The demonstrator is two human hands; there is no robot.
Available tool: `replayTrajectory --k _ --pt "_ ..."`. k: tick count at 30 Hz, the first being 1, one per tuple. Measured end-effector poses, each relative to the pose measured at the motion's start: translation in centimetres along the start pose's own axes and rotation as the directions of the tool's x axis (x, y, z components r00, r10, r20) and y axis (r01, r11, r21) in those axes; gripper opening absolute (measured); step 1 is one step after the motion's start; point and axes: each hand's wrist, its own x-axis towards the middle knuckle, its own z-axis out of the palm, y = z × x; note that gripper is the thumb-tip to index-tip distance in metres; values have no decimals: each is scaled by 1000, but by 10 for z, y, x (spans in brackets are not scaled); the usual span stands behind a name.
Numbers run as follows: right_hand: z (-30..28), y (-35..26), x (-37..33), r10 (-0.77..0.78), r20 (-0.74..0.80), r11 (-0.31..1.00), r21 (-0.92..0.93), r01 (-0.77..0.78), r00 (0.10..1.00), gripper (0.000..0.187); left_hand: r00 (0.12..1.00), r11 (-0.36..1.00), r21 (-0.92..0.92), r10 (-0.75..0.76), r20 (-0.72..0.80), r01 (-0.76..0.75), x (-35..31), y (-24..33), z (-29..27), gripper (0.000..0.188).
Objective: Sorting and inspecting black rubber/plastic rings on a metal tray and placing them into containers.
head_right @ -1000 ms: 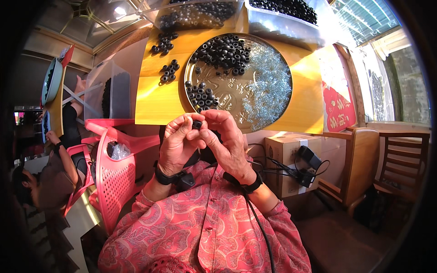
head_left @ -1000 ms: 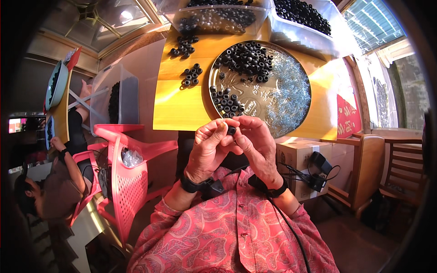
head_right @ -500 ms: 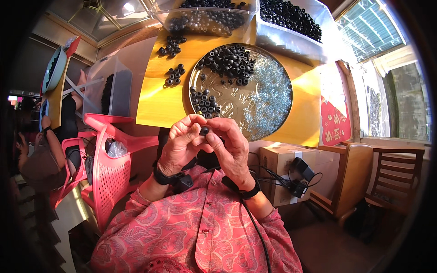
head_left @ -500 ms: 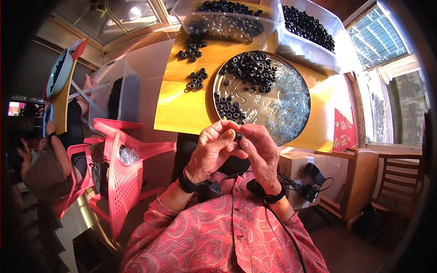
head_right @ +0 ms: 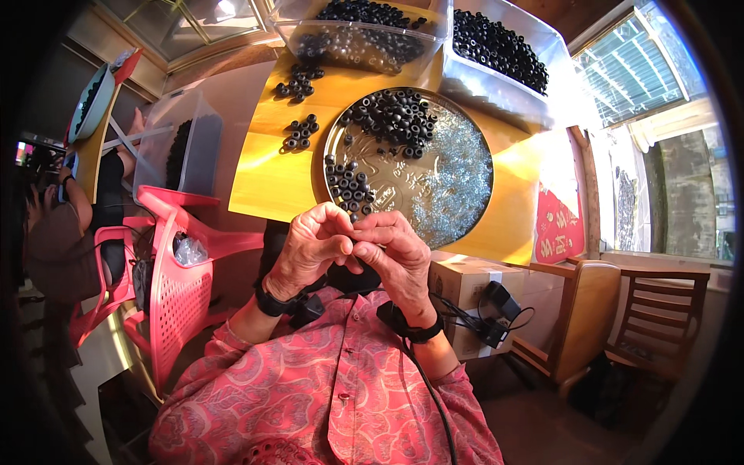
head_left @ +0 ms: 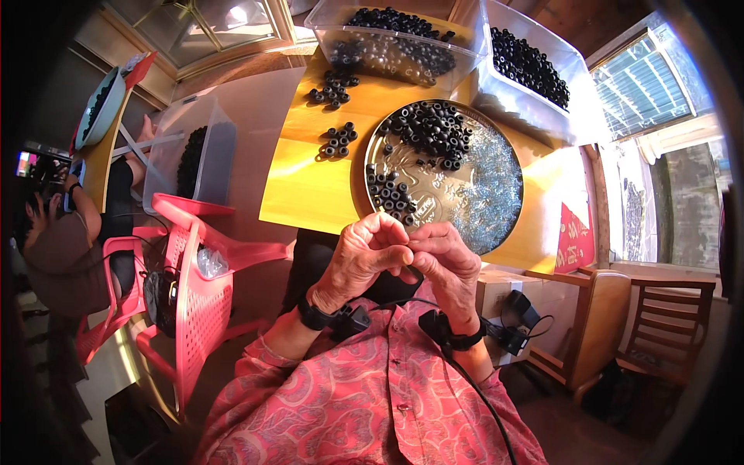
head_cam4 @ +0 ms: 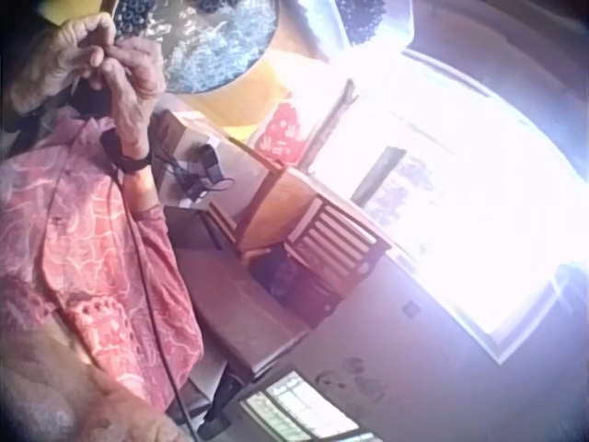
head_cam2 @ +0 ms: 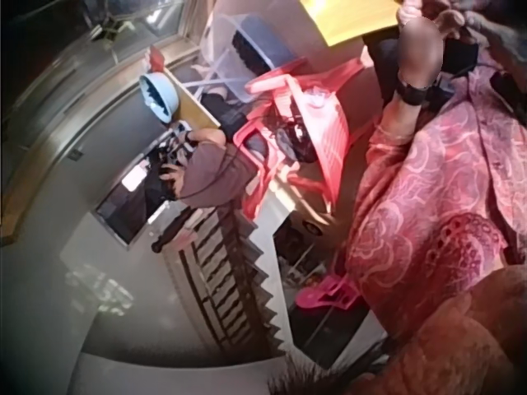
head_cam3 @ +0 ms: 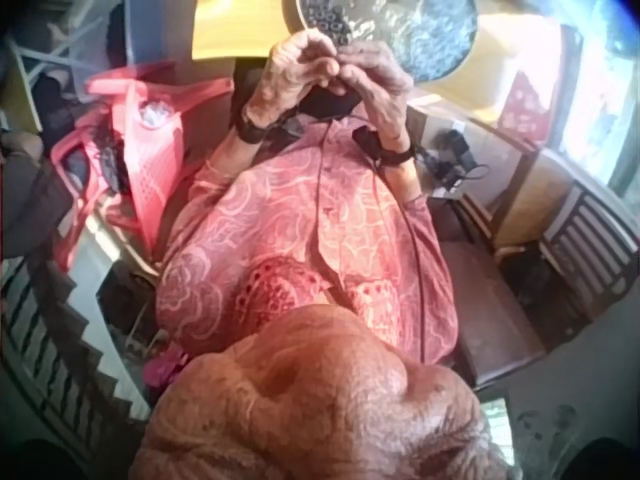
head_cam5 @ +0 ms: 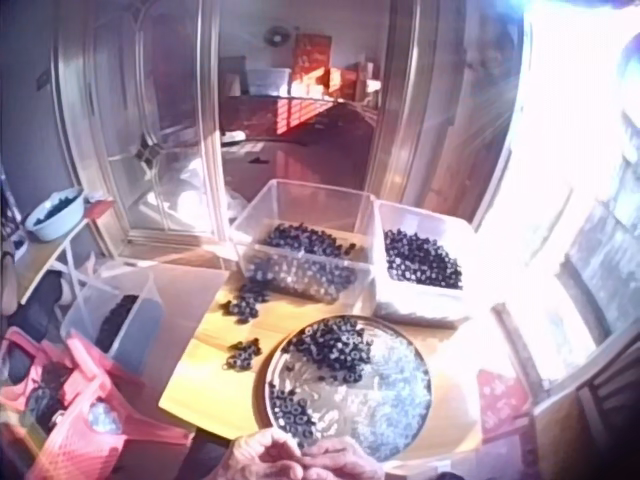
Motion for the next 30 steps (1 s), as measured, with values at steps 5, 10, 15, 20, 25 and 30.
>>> replayTrajectory --k 5,10,15,20,25,30 --pt "3 -3 6 -162 4 915 -373 152 987 18 999 999 -9 30 -32 -31 1 -1 -1 25" --pt "3 -5 9 -308 20 811 -517 274 951 16 997 998 30 58 -53 -56 -2 6 7 23" --pt "4 -7 11 -289 42 803 -533 266 957 15 997 999 21 49 -63 -48 -3 3 5 21" --pt "5 -4 8 -247 -35 846 -496 198 968 21 996 996 -88 -12 -85 5 1 1 1 24" --pt "5 -7 8 -258 36 816 -527 238 965 23 994 999 35 -27 -101 31 1 3 2 28" --pt "-2 2 2 -229 30 815 -540 208 973 22 992 995 11 -94 -81 95 1 -4 -3 29"
